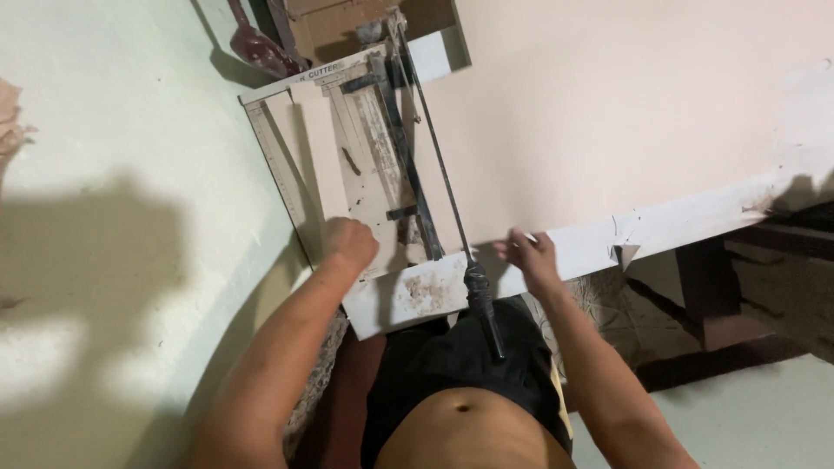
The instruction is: Cutting a sheet of paper into multiple thin strips using a manual guillotine-style paper cutter.
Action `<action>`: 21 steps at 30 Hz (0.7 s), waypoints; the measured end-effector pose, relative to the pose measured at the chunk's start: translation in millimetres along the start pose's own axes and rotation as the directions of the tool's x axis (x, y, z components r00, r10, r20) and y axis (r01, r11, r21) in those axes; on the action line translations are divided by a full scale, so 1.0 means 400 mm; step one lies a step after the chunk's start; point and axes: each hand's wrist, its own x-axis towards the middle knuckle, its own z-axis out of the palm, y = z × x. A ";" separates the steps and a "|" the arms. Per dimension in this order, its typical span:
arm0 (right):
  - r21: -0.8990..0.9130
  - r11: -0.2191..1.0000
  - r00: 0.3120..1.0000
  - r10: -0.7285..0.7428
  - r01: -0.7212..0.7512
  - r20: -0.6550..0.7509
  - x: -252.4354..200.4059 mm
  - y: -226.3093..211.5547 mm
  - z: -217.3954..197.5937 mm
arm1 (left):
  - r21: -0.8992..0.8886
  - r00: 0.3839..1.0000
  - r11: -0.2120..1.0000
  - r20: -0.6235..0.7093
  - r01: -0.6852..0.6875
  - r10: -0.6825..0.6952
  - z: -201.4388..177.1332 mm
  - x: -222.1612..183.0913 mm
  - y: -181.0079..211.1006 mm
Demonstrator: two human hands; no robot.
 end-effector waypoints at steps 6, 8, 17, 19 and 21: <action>-0.151 0.986 0.997 -0.072 0.071 -0.003 0.066 -0.044 0.061 | -0.251 0.974 0.965 -0.226 -0.071 0.013 -0.112 -0.087 -0.095; -0.162 0.984 0.997 -0.073 0.072 -0.003 0.046 -0.061 0.070 | -0.303 0.927 0.950 -0.372 -0.071 -0.049 -0.031 0.001 -0.072; -0.380 0.923 0.998 -0.055 0.056 0.015 0.048 -0.068 0.065 | -0.854 0.898 0.453 0.035 0.255 -0.439 -0.341 0.100 0.011; -0.516 0.855 0.999 -0.037 0.045 0.026 0.037 -0.066 0.067 | -0.813 0.892 0.482 0.096 0.327 -0.442 -0.324 0.142 0.038; -0.930 0.307 0.976 0.005 0.204 0.216 0.012 -0.073 0.083 | -0.805 0.881 0.485 0.092 0.340 -0.465 -0.306 0.177 0.046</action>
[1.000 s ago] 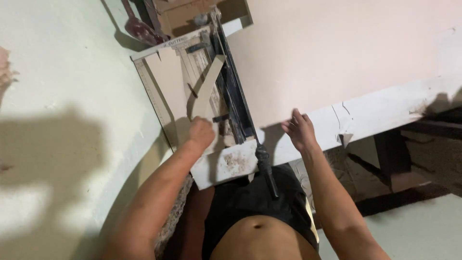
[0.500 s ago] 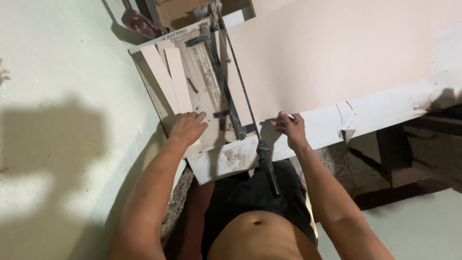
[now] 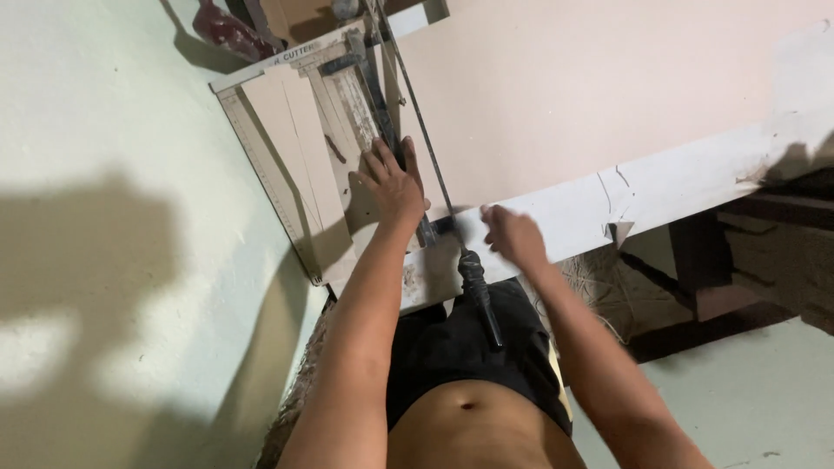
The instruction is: Cutting a sheet of paper into multiple thin strips using a manual guillotine-style paper cutter.
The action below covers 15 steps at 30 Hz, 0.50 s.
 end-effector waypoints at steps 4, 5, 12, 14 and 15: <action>-0.051 0.994 0.995 -0.093 0.095 0.029 -0.430 -0.357 -0.167 | -0.003 0.999 1.000 0.033 -0.008 0.008 -0.024 -0.010 0.001; -0.165 0.982 0.995 -0.086 0.095 0.058 -0.437 -0.344 -0.134 | -0.023 1.000 1.000 0.013 -0.021 0.021 -0.015 -0.008 -0.001; -0.511 0.821 0.940 -0.335 0.255 -0.070 -0.128 0.072 0.279 | -0.123 0.999 0.992 -0.039 -0.014 0.009 0.011 0.015 -0.003; -0.306 0.928 0.969 -0.242 0.215 -0.055 -0.234 -0.014 0.187 | -0.105 0.997 0.993 -0.070 -0.046 0.039 0.043 0.004 -0.004; -0.083 0.983 0.986 -0.166 0.164 -0.015 -0.285 -0.069 0.134 | -0.081 0.993 0.995 -0.104 -0.066 0.058 0.042 -0.001 -0.008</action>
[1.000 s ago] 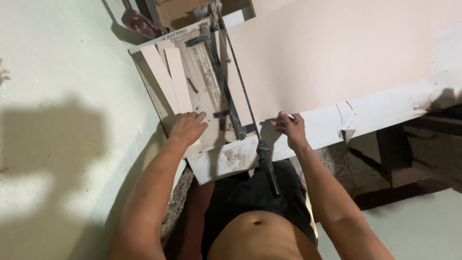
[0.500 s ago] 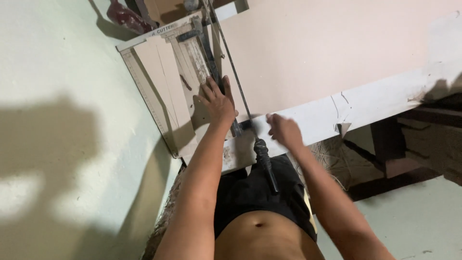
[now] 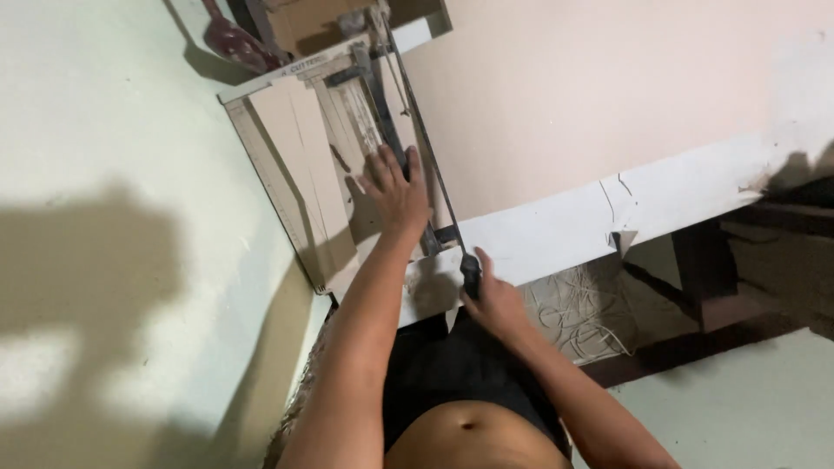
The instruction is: Cutting a sheet of paper into multiple thin strips using a manual guillotine-style paper cutter.
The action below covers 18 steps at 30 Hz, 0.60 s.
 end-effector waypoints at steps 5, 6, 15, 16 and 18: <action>0.353 0.924 0.988 0.116 -0.147 0.106 -0.113 -0.158 -0.290 | 0.190 0.970 0.956 0.137 -0.223 0.199 0.317 0.148 -0.032; 0.443 0.885 0.987 0.096 -0.143 0.129 -0.085 -0.130 -0.296 | 0.023 0.949 0.956 0.129 -0.294 0.288 0.480 0.262 -0.054; 1.000 -0.003 0.922 0.387 -0.007 0.008 0.301 0.253 -0.214 | 0.664 0.834 0.534 0.273 -0.524 0.479 0.154 -0.068 -0.245; 1.000 -0.001 0.923 0.384 -0.009 0.008 0.283 0.268 -0.203 | 0.664 0.836 0.536 0.271 -0.521 0.477 0.106 -0.071 -0.271; 1.000 0.003 0.914 0.405 0.016 -0.016 0.248 0.297 -0.182 | 0.543 0.822 0.623 0.286 -0.563 0.493 0.012 -0.074 -0.324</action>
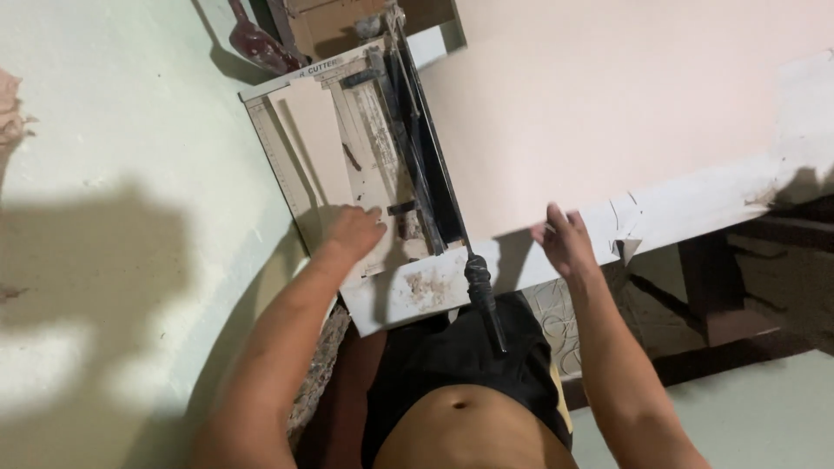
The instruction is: Cutting a sheet of paper into multiple thin strips using a manual guillotine-style paper cutter.
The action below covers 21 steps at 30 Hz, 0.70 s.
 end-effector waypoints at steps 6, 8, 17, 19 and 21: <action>-0.256 0.957 0.989 -0.119 0.138 0.088 0.009 0.097 0.062 | -0.240 0.946 0.964 -0.268 0.115 -0.180 -0.027 0.063 -0.038; -0.290 0.944 0.987 -0.134 0.156 0.093 0.029 0.083 0.086 | -0.424 0.932 0.879 -0.178 0.217 -0.316 -0.166 0.065 0.020; -0.714 0.695 0.996 -0.048 0.086 0.074 -0.023 -0.016 0.138 | -0.598 0.829 0.609 0.183 0.521 -0.529 -0.254 0.214 0.116; -0.882 0.465 0.996 -0.005 0.084 0.092 -0.132 -0.079 0.187 | -0.587 0.828 0.620 0.169 0.521 -0.535 -0.261 0.213 0.113; -0.944 0.214 0.962 0.049 0.252 0.269 -0.347 -0.152 0.299 | -0.597 0.820 0.600 0.190 0.533 -0.540 -0.266 0.214 0.111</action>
